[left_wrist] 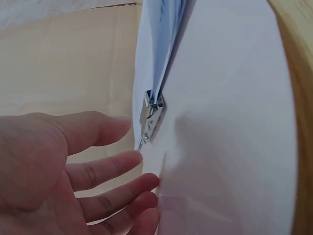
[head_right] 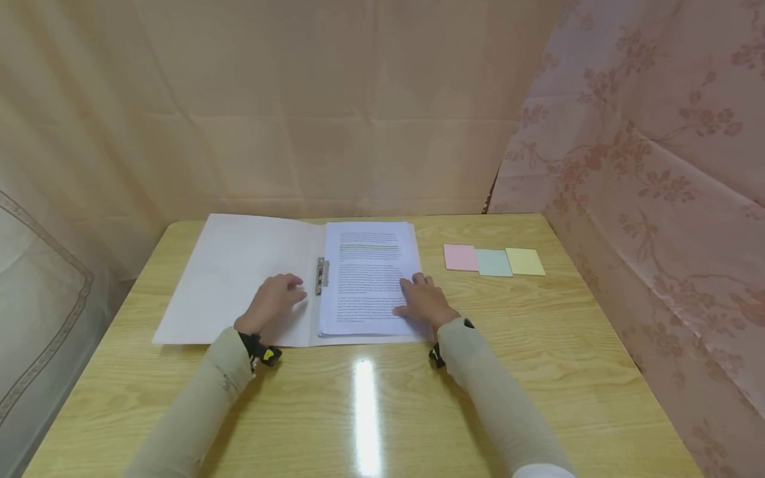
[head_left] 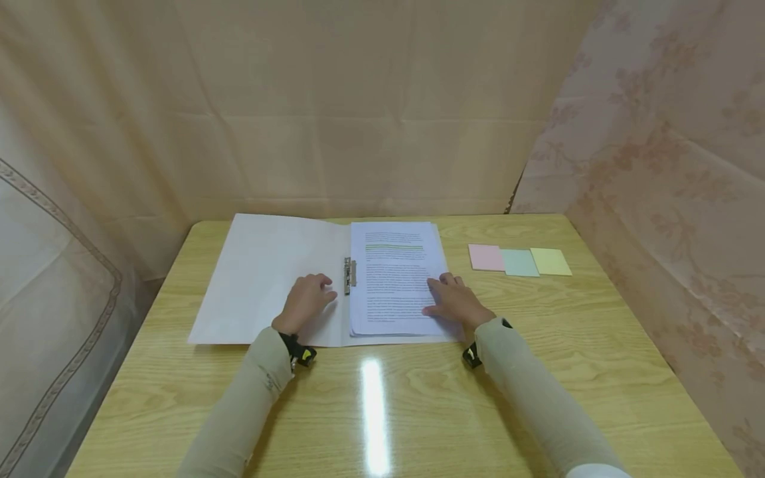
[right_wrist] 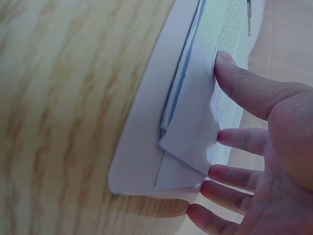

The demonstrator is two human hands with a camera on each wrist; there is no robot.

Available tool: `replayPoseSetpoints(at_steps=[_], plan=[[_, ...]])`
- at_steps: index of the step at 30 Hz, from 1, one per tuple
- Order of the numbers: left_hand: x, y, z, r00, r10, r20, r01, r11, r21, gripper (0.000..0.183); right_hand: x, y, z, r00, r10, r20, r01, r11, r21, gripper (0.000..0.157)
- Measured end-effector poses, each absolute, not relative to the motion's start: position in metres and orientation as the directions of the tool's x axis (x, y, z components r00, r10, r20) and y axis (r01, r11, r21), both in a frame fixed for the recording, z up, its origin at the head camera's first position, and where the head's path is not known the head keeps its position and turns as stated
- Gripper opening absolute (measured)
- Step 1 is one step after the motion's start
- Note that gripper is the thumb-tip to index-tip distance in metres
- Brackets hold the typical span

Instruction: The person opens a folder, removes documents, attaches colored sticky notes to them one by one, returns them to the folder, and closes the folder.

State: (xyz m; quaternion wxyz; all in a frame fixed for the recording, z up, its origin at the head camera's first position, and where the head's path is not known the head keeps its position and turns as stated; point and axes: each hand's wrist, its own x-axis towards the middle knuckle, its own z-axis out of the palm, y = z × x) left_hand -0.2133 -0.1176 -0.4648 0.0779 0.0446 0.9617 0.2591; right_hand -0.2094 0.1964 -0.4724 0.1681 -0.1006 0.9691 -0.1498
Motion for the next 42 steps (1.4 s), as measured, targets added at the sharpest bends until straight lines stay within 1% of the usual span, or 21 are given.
replayPoseSetpoints(at_steps=[15, 24, 29, 34, 42], plan=[[-0.215, -0.109, -0.473, -0.986, 0.104, -0.134, 0.03, 0.883, 0.469, 0.043, -0.211, 0.199, -0.475, -0.924, -0.252, -0.286, -0.156, 0.935, -0.32, 0.078], [-0.215, -0.106, -0.475, -0.989, 0.101, -0.108, 0.042, 0.894, 0.447, 0.045, -0.21, 0.199, -0.474, -0.926, -0.25, -0.284, -0.154, 0.934, -0.321, 0.077], [-0.215, -0.106, -0.476, -0.988, 0.105, -0.109, 0.045, 0.892, 0.45, 0.046, -0.21, 0.199, -0.474, -0.925, -0.243, -0.292, -0.142, 0.934, -0.327, 0.077], [-0.217, -0.105, -0.477, -0.989, 0.109, -0.099, 0.051, 0.884, 0.464, 0.044, -0.21, 0.2, -0.474, -0.926, -0.253, -0.281, -0.155, 0.933, -0.326, 0.077], [-0.221, -0.1, -0.48, -0.989, 0.092, -0.117, 0.025, 0.879, 0.477, 0.044, -0.211, 0.199, -0.474, -0.923, -0.253, -0.29, -0.154, 0.933, -0.325, 0.077]])
